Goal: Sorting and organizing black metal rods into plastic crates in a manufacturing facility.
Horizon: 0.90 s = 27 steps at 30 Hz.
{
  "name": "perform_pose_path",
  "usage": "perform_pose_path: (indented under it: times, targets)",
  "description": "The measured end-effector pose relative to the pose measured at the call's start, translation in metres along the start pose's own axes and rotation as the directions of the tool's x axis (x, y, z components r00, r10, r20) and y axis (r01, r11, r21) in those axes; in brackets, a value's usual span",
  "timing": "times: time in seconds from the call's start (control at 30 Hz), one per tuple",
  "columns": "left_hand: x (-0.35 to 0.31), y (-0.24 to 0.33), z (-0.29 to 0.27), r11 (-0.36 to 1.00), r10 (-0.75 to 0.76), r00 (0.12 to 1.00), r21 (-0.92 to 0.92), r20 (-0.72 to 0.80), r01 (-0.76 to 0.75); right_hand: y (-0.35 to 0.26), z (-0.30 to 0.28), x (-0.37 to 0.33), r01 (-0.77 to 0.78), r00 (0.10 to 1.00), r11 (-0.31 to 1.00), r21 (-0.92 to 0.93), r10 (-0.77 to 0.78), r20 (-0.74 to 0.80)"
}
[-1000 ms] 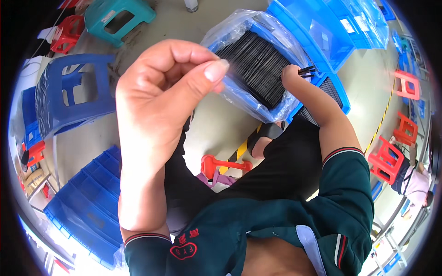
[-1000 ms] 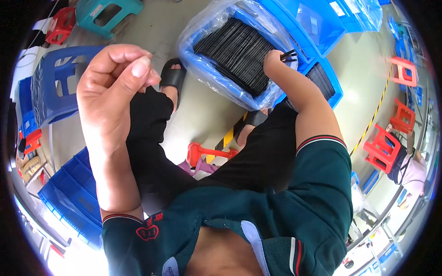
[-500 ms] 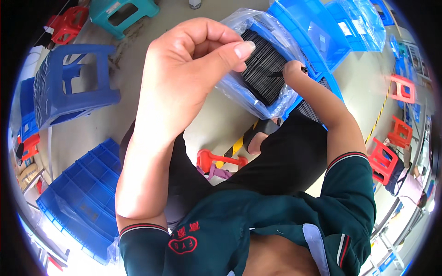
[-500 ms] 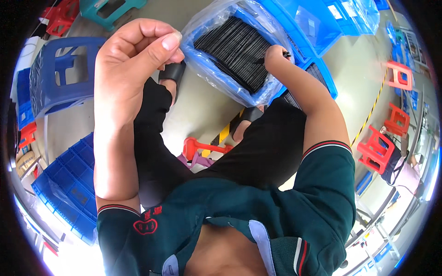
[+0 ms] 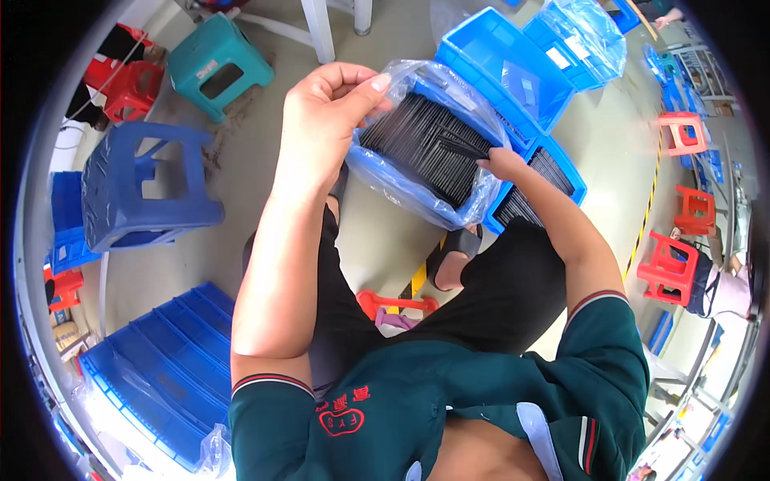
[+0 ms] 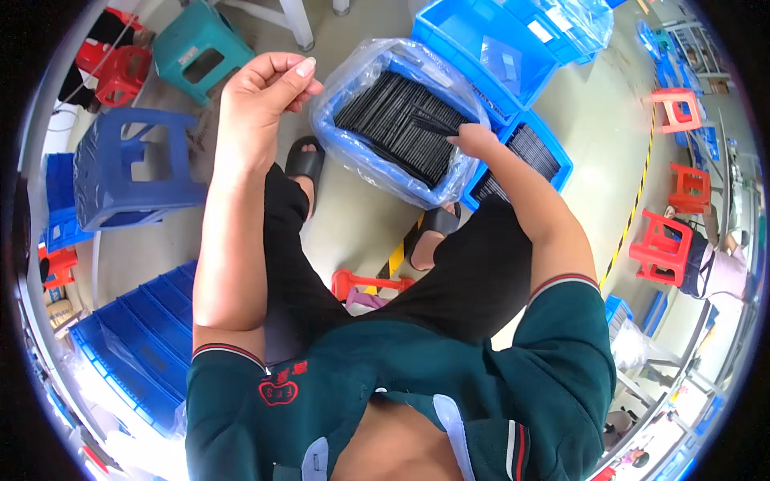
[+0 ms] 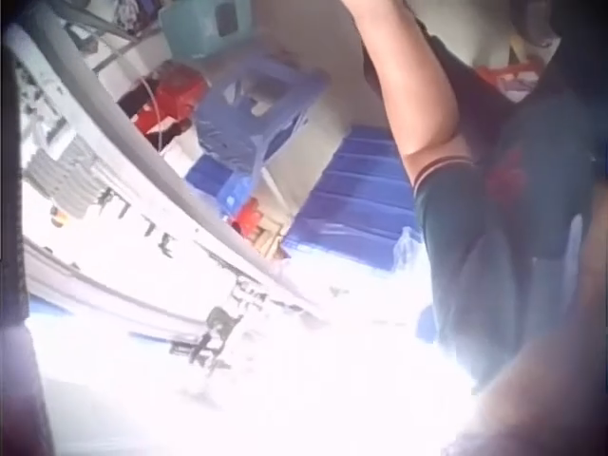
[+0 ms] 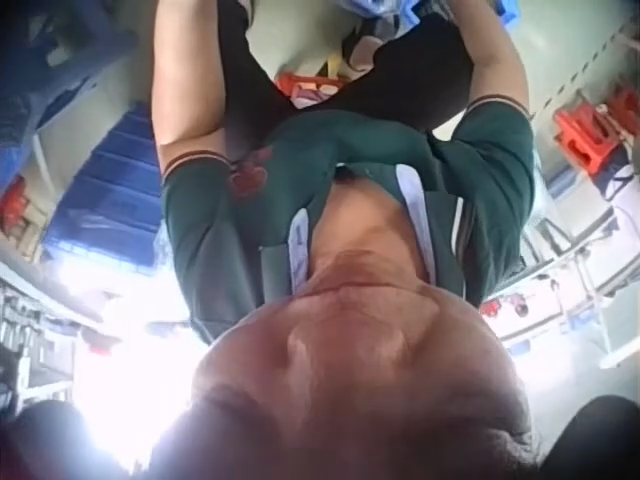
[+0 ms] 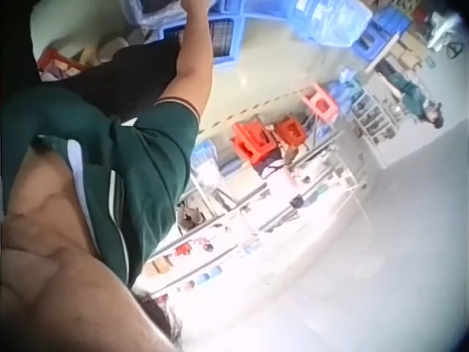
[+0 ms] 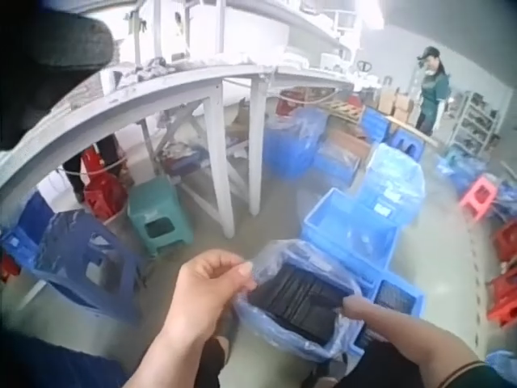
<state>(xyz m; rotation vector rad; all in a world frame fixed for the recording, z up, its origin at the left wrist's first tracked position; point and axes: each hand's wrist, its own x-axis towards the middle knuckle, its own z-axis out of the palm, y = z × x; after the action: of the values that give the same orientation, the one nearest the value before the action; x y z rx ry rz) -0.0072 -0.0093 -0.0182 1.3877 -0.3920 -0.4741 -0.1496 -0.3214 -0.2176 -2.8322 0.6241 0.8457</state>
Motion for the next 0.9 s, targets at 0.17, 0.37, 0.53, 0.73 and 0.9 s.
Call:
perform_pose_path:
  times: [0.17,0.37,0.53,0.73,0.9]
  targets:
    - [0.009,-0.003,0.003,0.998,-0.045,0.999,-0.05,-0.017,0.044,-0.032,-0.044,-0.064,0.084,0.987,0.74,0.667,0.032,-0.159]
    - [0.01,-0.007,0.007,0.979,-0.077,0.997,-0.192,-0.012,0.073,-0.063,-0.107,-0.163,0.297,0.938,0.304,0.905,0.083,-0.336]
    - [0.006,-0.01,0.005,0.942,-0.1,0.991,-0.312,0.09,0.123,-0.072,-0.105,-0.188,0.311,0.948,0.105,0.945,0.033,-0.316]
    - [0.004,-0.012,-0.003,0.881,-0.133,0.975,-0.431,0.176,0.198,-0.073,-0.11,-0.195,0.409,0.891,0.434,0.802,-0.003,-0.453]
    - [0.003,-0.015,-0.005,0.867,-0.116,0.93,-0.421,0.35,0.266,-0.073,-0.103,-0.192,0.465,0.858,0.473,0.749,-0.03,-0.513]
